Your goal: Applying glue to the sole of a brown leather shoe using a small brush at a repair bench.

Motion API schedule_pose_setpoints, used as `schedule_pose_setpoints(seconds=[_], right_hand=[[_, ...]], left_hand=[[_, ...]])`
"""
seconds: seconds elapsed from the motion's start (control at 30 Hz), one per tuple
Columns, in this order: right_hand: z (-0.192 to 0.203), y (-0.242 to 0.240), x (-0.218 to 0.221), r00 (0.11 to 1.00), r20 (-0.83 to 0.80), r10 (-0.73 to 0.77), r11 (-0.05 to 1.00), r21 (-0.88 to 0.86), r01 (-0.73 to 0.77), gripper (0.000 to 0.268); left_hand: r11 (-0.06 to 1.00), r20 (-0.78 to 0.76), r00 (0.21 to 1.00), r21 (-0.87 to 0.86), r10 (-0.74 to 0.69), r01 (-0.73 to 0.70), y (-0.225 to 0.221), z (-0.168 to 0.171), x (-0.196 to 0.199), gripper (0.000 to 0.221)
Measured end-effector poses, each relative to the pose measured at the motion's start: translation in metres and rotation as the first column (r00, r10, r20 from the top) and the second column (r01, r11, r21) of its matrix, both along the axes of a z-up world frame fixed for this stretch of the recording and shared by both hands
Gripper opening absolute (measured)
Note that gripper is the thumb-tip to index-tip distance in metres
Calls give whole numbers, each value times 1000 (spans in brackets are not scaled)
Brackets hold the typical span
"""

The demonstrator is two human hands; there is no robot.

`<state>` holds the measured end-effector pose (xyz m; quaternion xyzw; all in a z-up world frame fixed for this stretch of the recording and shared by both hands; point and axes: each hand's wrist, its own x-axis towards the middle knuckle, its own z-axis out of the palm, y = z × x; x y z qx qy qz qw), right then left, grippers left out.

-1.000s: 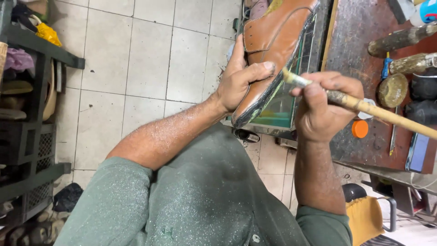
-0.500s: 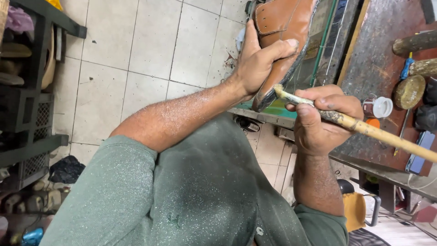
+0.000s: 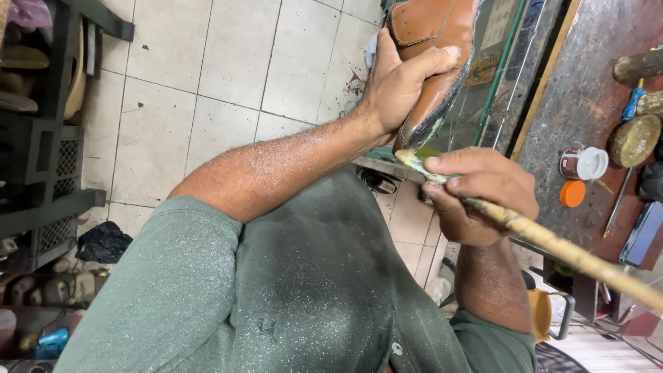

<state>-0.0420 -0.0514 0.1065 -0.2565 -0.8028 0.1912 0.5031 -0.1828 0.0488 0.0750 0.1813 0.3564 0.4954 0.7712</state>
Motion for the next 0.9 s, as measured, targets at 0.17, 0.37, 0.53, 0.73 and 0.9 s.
schedule_pose_setpoints(seconds=[0.17,0.37,0.53,0.73,0.9], right_hand=[[10,-5,-20,920,-250,-303,937,-251,241,34],[11,0,-19,889,-209,-407,909,-192,371,34],[12,12,-14,892,-207,-402,914,-146,378,32],[15,23,-6,879,-224,-421,905,-168,390,29],[8,33,7,857,-271,-438,895,-214,390,30]], left_hand=[[995,-9,1000,98,14,-13,-1,-5,1,77],[989,-84,995,130,-55,65,-4,-5,-5,130],[968,-6,1000,251,9,-7,-7,-15,-4,101],[947,-101,995,320,1,32,-14,-8,-11,100],[923,-7,999,381,-45,44,-20,-11,-14,101]])
